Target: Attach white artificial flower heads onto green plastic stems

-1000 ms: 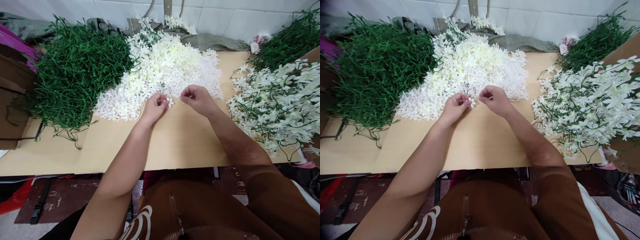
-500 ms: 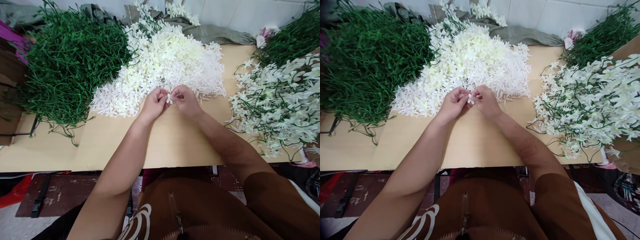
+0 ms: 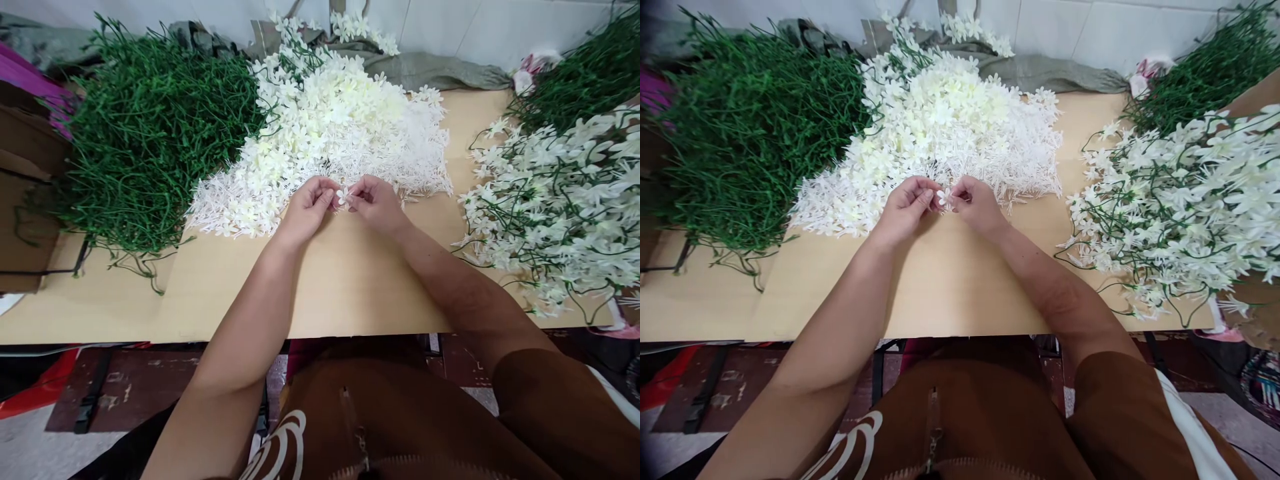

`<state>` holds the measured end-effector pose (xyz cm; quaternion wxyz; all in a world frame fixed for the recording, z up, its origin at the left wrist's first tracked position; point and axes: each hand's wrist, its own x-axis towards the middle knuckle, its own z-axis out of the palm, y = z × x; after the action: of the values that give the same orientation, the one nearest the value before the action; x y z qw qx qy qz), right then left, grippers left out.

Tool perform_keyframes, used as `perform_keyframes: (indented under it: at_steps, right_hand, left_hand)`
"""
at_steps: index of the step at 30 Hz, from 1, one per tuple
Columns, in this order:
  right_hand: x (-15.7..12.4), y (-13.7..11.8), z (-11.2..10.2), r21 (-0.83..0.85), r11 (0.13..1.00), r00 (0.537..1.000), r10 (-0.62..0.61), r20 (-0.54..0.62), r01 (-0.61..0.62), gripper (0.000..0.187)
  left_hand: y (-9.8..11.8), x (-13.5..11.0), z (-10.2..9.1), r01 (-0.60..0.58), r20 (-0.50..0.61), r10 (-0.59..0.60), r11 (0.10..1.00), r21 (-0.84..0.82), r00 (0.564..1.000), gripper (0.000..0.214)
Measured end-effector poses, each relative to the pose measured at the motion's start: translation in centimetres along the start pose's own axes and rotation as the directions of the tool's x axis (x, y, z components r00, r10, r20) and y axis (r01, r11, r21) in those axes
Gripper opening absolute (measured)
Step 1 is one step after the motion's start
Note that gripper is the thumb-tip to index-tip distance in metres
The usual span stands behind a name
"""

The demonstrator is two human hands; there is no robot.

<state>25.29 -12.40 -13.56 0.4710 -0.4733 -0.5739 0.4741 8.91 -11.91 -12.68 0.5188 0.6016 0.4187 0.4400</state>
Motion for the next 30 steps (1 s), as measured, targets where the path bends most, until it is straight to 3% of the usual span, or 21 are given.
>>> perform_keyframes:
  at_steps: [4,12,16,23,30]
  right_hand:
    - [0.2,0.3,-0.7,0.210,0.976,0.998,0.054,-0.017,-0.049,0.043]
    - [-0.4,0.3,0.0,0.506,0.847,0.986,0.123,0.113,-0.164,0.047]
    - [-0.4,0.2,0.2,0.517,0.832,0.979,0.155,0.135,-0.203,0.047]
    - [-0.6,-0.5,0.4,0.425,0.888,0.983,0.130,0.130,-0.174,0.053]
    - [-0.6,-0.1,1.1,0.350,0.925,0.986,0.112,0.125,-0.149,0.052]
  left_hand:
    - [-0.2,0.0,-0.1,0.016,-0.009,-0.015,0.996,0.088,1.000,0.004]
    - [-0.4,-0.3,0.6,-0.015,-0.001,0.015,0.993,0.115,1.000,0.014]
    - [-0.5,-0.5,0.5,-0.044,0.023,0.042,0.994,0.099,0.999,0.020]
    - [-0.8,-0.3,0.1,-0.064,0.102,0.056,0.995,0.072,0.993,0.023]
    - [-0.1,-1.3,-0.3,-0.021,0.115,-0.004,0.976,0.217,0.993,0.019]
